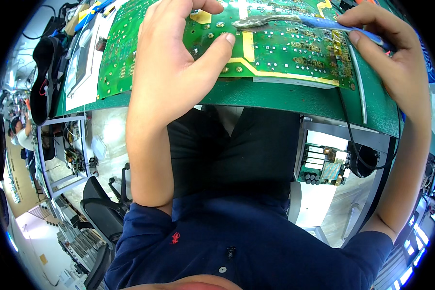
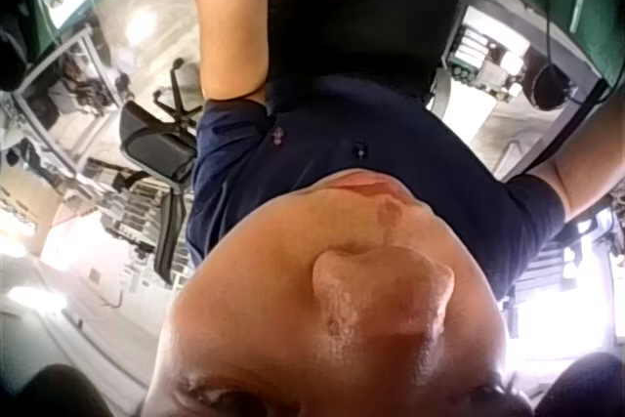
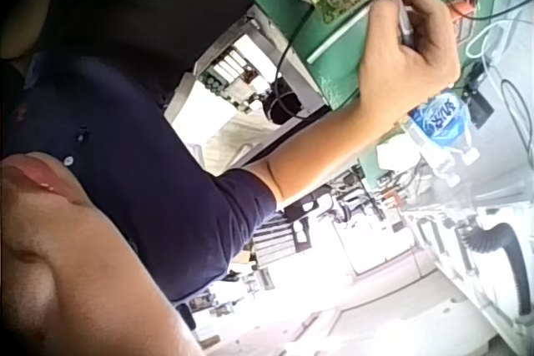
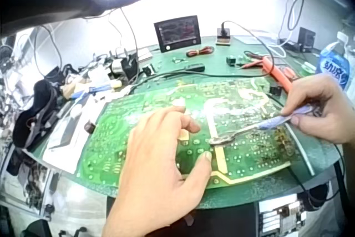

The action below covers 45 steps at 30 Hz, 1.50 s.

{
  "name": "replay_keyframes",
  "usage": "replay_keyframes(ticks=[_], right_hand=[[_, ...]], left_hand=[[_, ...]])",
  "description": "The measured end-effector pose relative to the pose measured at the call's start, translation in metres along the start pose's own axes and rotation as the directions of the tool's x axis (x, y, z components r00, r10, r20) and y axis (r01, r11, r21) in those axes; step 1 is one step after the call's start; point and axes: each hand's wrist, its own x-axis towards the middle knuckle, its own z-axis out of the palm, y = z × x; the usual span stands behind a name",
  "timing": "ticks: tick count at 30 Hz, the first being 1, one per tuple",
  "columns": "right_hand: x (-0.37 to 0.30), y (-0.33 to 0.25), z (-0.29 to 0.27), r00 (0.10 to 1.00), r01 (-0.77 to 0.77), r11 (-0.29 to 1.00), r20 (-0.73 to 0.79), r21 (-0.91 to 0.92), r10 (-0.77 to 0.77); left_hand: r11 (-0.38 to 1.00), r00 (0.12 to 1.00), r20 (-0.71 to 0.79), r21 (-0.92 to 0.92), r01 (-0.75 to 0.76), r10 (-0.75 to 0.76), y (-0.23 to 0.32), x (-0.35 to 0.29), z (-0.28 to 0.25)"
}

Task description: The person uses tweezers to position a component on a large green circuit board and then applies a soldering iron to secure it. They then use a brush to clean the soldered area and continue working on other parts of the board.

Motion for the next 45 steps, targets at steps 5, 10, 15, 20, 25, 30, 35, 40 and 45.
replay_keyframes(ticks=[5, 10, 15, 20, 25, 30, 35, 40, 45], right_hand=[[-0.004, 0.004, -0.007, 0.993, -0.121, 0.992, -0.007, -0.048, 0.12], [-0.001, -0.001, -0.003, 1.0, -0.019, 0.999, 0.003, -0.032, 0.019], [-0.005, 0.005, -0.011, 0.993, -0.115, 0.991, 0.004, -0.065, 0.115], [-0.003, 0.001, -0.006, 0.999, -0.042, 0.998, 0.018, -0.047, 0.043], [-0.004, 0.007, -0.009, 0.999, -0.05, 0.998, -0.01, -0.042, 0.05], [-0.003, 0.003, -0.007, 0.998, -0.055, 0.998, 0.016, -0.039, 0.056], [-0.002, 0.006, -0.01, 0.998, -0.062, 0.997, 0.016, -0.043, 0.063], [-0.005, 0.008, -0.009, 0.999, -0.054, 0.996, 0.002, -0.072, 0.054], [-0.004, 0.01, -0.01, 0.996, -0.086, 0.996, -0.022, -0.032, 0.085]], left_hand=[[1.0, 1.0, -0.004, 0.001, 0.002, -0.002, 0.0, 0.0, -0.001], [1.0, 1.0, -0.009, 0.001, 0.006, -0.006, -0.001, 0.0, 0.0], [1.0, 1.0, -0.016, 0.0, 0.009, -0.009, -0.002, 0.0, -0.001], [1.0, 1.0, -0.019, -0.004, 0.012, -0.012, -0.002, -0.001, -0.001], [1.0, 1.0, -0.022, -0.006, 0.015, -0.015, -0.001, 0.0, -0.001], [1.0, 0.999, -0.026, -0.008, 0.019, -0.019, -0.001, -0.001, -0.001], [1.0, 0.999, -0.031, -0.009, 0.019, -0.02, -0.002, 0.0, -0.001], [1.0, 0.999, -0.031, -0.018, 0.025, -0.025, -0.001, 0.0, -0.001], [0.999, 0.999, -0.035, -0.028, 0.03, -0.031, -0.001, 0.001, -0.001]])
